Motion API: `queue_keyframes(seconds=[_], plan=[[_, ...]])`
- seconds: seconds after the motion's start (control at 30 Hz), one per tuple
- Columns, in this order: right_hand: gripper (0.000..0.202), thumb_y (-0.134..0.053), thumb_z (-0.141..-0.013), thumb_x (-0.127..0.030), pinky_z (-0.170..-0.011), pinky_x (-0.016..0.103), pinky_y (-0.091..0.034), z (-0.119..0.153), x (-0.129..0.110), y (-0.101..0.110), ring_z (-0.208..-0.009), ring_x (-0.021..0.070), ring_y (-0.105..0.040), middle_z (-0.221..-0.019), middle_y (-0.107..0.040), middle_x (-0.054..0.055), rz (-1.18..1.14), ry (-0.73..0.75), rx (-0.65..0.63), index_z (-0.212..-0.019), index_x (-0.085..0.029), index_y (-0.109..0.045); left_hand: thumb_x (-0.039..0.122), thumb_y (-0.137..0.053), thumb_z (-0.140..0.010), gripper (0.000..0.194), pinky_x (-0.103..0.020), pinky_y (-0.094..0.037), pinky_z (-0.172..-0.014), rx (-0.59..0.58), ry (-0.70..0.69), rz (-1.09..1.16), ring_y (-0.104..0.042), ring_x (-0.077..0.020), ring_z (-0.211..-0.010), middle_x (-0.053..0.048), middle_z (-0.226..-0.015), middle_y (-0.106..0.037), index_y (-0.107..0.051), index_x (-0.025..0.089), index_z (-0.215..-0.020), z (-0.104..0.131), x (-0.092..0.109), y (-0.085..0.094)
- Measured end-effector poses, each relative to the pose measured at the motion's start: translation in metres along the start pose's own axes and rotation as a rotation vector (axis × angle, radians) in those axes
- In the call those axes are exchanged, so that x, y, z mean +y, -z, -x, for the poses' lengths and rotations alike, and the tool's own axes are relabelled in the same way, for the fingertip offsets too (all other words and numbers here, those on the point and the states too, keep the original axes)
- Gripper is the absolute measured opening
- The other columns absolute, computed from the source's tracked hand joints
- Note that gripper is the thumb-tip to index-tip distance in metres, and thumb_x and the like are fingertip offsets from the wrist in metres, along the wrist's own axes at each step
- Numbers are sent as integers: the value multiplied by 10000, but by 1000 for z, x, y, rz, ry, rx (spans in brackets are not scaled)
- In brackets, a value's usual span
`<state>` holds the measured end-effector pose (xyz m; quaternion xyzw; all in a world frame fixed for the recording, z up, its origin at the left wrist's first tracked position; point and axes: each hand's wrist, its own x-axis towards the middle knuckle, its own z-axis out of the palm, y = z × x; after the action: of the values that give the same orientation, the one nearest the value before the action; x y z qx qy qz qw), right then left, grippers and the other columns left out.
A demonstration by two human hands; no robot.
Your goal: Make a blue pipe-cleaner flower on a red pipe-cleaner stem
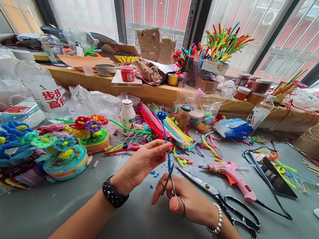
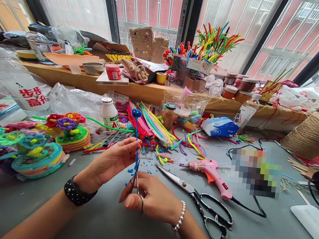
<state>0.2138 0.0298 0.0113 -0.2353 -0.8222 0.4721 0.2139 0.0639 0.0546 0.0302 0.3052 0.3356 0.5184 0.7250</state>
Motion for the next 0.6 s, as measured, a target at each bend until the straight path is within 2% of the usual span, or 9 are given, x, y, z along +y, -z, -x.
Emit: queue_keyframes(seconds=[0.2,0.3,0.43,0.6], plan=[[767,-174,-606,-749,-565,236,-356,0,1,-1,-586,105,-405,-768,-486,38,32,-41,15,-715,-132,-618,181,-626,-659,76,-161,-378,-537,-45,11,-88,-474,-38,-528,24,-623,-531,-566,136,-651,2,0,-1],[725,-233,-612,-740,-536,228,-350,-2,2,-1,-576,107,-430,-705,-512,37,-12,-43,58,-634,-126,-617,170,-637,-645,79,-156,-369,-526,-26,19,-59,-463,-30,-509,33,-613,-531,-566,138,-635,2,1,-1],[650,-293,-666,-683,-611,237,-371,-2,5,-3,-654,133,-497,-645,-536,35,-69,-3,120,-555,-129,-615,146,-654,-621,87,-152,-373,-520,26,-17,29,-474,-30,-510,35,-629,-553,-571,144,-649,1,0,-1],[629,-320,-679,-660,-583,222,-368,-2,8,-4,-581,111,-492,-569,-514,17,-125,-12,122,-511,-125,-605,145,-654,-623,90,-142,-374,-506,39,-27,56,-467,-17,-491,56,-601,-544,-584,151,-678,1,0,0]])
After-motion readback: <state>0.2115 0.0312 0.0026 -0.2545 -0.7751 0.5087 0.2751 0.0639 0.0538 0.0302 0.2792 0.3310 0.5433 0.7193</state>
